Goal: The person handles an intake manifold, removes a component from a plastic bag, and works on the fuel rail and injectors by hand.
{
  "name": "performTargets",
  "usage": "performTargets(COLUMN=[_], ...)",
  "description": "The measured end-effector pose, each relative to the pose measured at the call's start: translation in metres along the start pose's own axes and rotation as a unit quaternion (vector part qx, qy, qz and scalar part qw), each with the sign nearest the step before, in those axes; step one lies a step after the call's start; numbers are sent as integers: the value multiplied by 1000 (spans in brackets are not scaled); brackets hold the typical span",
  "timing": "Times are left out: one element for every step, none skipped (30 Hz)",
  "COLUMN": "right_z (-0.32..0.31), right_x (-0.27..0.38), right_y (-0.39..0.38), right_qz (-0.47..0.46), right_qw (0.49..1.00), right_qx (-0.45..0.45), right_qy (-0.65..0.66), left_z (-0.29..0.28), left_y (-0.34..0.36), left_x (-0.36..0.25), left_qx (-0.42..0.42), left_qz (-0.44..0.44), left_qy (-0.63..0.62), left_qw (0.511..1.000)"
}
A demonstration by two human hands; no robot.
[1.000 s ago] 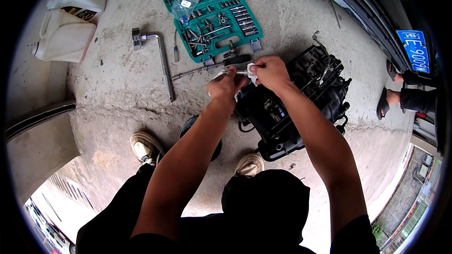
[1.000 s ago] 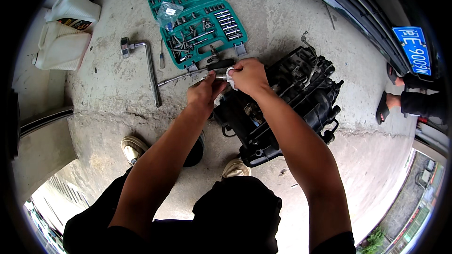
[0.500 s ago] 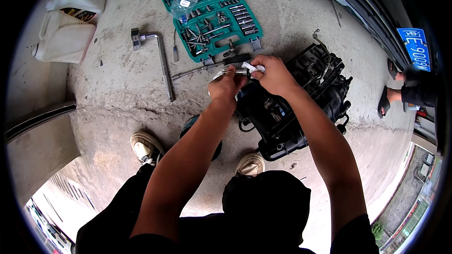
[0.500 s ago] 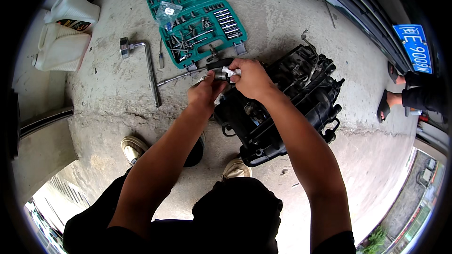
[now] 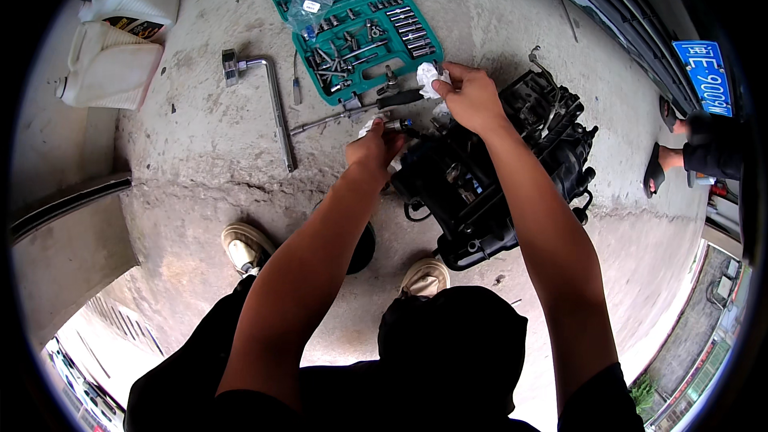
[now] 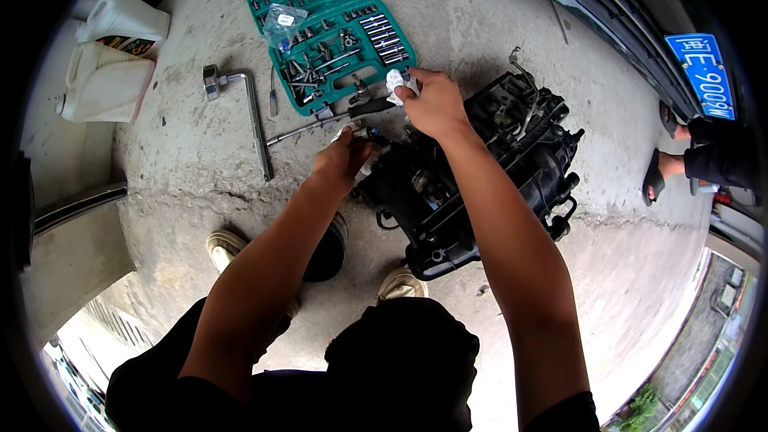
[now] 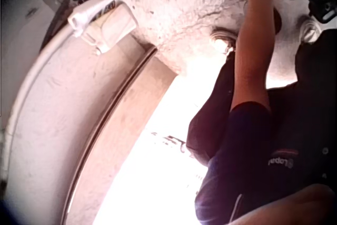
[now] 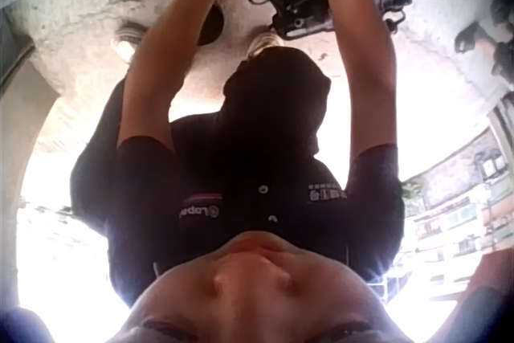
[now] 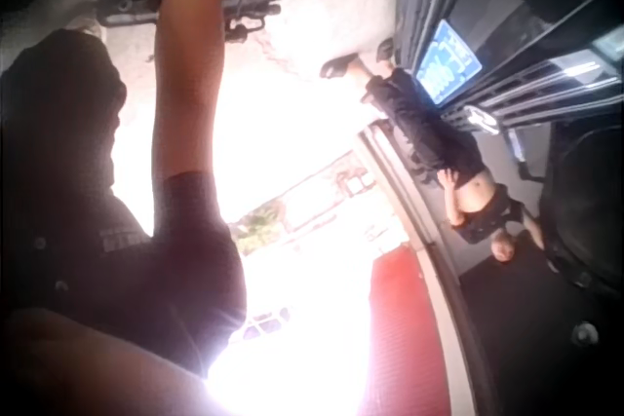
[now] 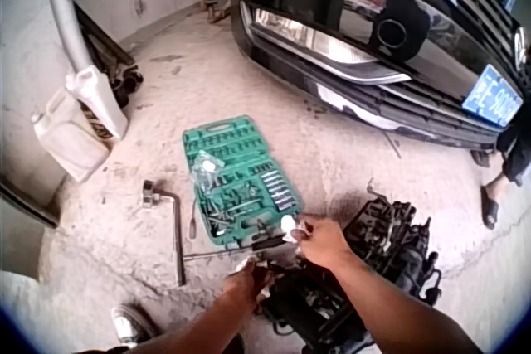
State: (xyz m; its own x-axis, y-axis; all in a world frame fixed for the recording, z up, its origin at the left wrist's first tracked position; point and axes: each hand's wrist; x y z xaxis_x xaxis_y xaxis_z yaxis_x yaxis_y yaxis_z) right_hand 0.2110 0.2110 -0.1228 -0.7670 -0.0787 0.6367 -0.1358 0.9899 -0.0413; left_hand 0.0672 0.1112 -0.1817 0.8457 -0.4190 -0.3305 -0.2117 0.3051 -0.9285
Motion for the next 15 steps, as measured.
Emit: performTargets(right_z=[-5, -5, -7, -13, -22, -32, -42, -46, -49, -52, -57, -66, -73, -82, -88], right_x=[-4, 0, 4, 7, 15, 23, 30, 36, 42, 49, 56, 59, 64, 71, 72], right_y=[-2, -6, -11, -20, -33, -49, -66, -83, -100, -115, -129, -138, -144, -149, -152], right_qz=[2, -43, -87, -67, -67, -18, 30, 8, -13, -16, 8, 33, 31, 35, 46], right_qw=[1000, 997, 989, 991, 991, 993, 980, 972, 962, 959, 947, 934, 933, 916, 898], right_qx=[-3, -60, -117, -112, -114, -59, -5, 3, 12, 14, 57, 96, 93, 145, 194], right_qy=[-1, -19, -36, 6, 8, 104, 197, 234, 273, 284, 317, 343, 347, 373, 393], left_z=[1, -4, -9, -13, -16, -18, -18, -22, -27, -33, -35, -30, -28, -36, -28], left_y=[0, 5, 8, 12, 14, 14, 13, 12, 10, 8, -1, -12, -21, -23, -50], left_x=[-1, -3, -5, -7, -12, -17, -21, -30, -42, -54, -68, -78, -90, -108, -125], left_qx=[13, 10, 37, 64, 64, 96, 130, 126, 136, 144, 137, 122, 104, 135, 142], left_qz=[-24, -20, -37, -55, -53, -68, -83, -77, -99, -121, -115, -98, -79, -70, -66], left_qy=[23, 24, 43, 62, 63, 116, 168, 170, 247, 322, 325, 414, 499, 541, 607], left_qw=[999, 999, 998, 995, 995, 986, 974, 974, 954, 928, 929, 897, 857, 827, 779])
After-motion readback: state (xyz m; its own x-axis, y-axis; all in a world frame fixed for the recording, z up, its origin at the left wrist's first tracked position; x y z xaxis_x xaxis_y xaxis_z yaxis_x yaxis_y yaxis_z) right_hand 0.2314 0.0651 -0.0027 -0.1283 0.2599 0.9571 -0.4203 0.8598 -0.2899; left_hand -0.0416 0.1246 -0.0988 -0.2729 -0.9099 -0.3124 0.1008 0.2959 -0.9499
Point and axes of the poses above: each hand's wrist, its own y-axis towards the middle knuckle, its own z-axis out of the palm, x = y × z, and after that the axes turned 7 degrees about -x, right-handed
